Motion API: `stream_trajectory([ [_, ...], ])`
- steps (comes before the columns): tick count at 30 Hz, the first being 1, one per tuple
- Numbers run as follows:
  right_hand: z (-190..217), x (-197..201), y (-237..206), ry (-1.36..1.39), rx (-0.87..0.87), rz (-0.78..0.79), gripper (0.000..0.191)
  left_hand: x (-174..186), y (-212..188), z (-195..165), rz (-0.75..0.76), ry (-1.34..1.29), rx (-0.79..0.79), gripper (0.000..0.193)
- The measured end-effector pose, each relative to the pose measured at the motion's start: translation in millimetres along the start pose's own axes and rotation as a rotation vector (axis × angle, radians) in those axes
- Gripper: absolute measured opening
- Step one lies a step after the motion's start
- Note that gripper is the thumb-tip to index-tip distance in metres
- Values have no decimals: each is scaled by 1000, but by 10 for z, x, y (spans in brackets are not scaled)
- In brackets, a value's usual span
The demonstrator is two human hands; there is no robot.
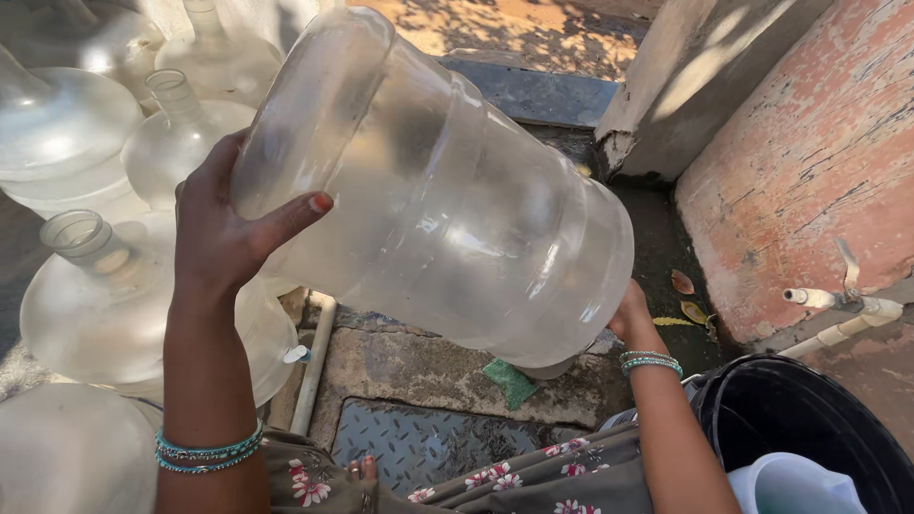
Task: The person scrubs the outside of a large plastic water jug with a green sponge, pours water over it from a white plastic pitcher, then holds the jug over a drain and shakes and tilts it to rinse and drain it, working next to a row of similar jugs.
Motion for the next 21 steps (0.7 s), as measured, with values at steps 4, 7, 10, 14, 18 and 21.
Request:
stream_trajectory([
  [4, -255, 149, 125, -281, -230, -94, 40, -57, -131, 483, 34, 170, 271, 75],
  [7, -304, 248, 171, -366, -308, -176, 34, -134, -306, 1035, 90, 201, 606, 77],
  [10, -252, 261, 189, -500, -253, -219, 39, -203, -482, 1467, 115, 146, 811, 75],
  [14, 91, 315, 45, -426, 87, -292, 35, -194, -563, 1653, 10, -148, 703, 68],
  [18, 526, 305, -216, -74, 335, -4, 32, 5, -486, 1582, -199, -503, 569, 71],
  [21, 477, 298, -184, -83, 160, 93, 38, -89, -514, 1561, -125, -518, 659, 80],
])
Point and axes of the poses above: each hand's wrist, its own y-axis towards the middle knuckle, its own x-axis out of the back of the hand, z = x × y, the point moved 6 cm from there along y, towards the middle knuckle, and after that the axes turned 9 degrees about -x, right-handed, at the moved point
